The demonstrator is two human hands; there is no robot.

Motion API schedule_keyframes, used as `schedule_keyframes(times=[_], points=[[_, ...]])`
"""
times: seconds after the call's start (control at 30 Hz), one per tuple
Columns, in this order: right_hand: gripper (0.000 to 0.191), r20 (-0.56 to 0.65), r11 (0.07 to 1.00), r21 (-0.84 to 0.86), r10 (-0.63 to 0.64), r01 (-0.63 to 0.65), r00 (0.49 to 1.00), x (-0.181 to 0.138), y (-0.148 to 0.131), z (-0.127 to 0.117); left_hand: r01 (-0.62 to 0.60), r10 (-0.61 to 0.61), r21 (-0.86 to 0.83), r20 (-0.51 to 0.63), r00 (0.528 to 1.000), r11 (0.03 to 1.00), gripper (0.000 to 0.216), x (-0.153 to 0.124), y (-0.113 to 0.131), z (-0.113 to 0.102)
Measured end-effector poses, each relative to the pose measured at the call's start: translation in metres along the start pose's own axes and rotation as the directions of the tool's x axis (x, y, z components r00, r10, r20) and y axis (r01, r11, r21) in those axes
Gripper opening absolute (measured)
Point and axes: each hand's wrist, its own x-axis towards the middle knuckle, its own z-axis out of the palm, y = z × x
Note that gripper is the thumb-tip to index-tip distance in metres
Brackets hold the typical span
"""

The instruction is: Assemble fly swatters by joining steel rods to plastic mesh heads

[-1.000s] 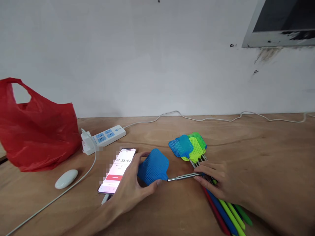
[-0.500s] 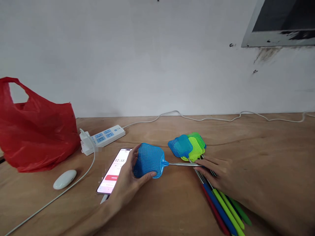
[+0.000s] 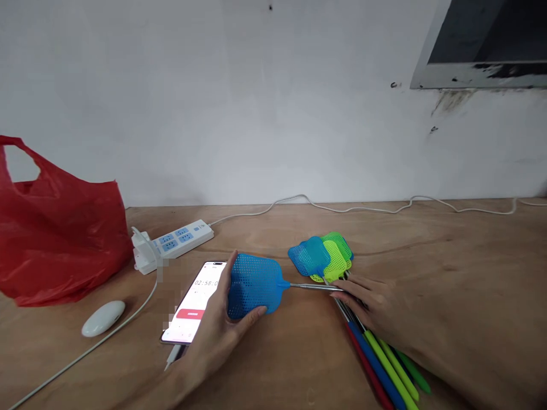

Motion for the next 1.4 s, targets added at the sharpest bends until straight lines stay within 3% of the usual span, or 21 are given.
schedule_keyframes(times=[0.23, 0.47, 0.67, 0.9, 1.1, 1.4], points=[[0.022, 0.013, 0.997, -0.056, -0.045, 0.045, 0.999, 0.001, -0.008, -0.008, 0.004, -0.003, -0.037, 0.042, 0.999, 0.999, 0.093, -0.003, 0.001, 0.001], [0.026, 0.04, 0.995, -0.096, 0.002, 0.002, 0.999, -0.001, -0.019, -0.005, -0.015, 0.016, -0.029, 0.014, 1.0, 0.999, 0.092, -0.004, -0.002, 0.005], [0.028, 0.031, 1.0, 0.023, 0.007, -0.007, 0.999, 0.001, -0.017, -0.002, 0.005, -0.002, -0.065, 0.04, 0.999, 0.998, 0.092, -0.003, 0.003, 0.001], [0.015, -0.02, 0.99, 0.137, 0.019, -0.016, 1.0, 0.007, -0.017, -0.008, 0.019, -0.02, -0.2, 0.0, 1.0, 0.98, 0.092, -0.002, 0.015, -0.003], [0.007, -0.106, 0.995, 0.101, -0.016, 0.026, 0.994, 0.011, -0.017, -0.007, 0.015, -0.017, -0.212, -0.008, 1.0, 0.977, 0.09, -0.003, 0.01, 0.002], [0.013, -0.077, 0.985, 0.171, -0.012, 0.025, 0.997, 0.001, -0.016, 0.001, 0.05, -0.049, -0.193, 0.007, 0.999, 0.98, 0.094, -0.005, 0.008, 0.003]])
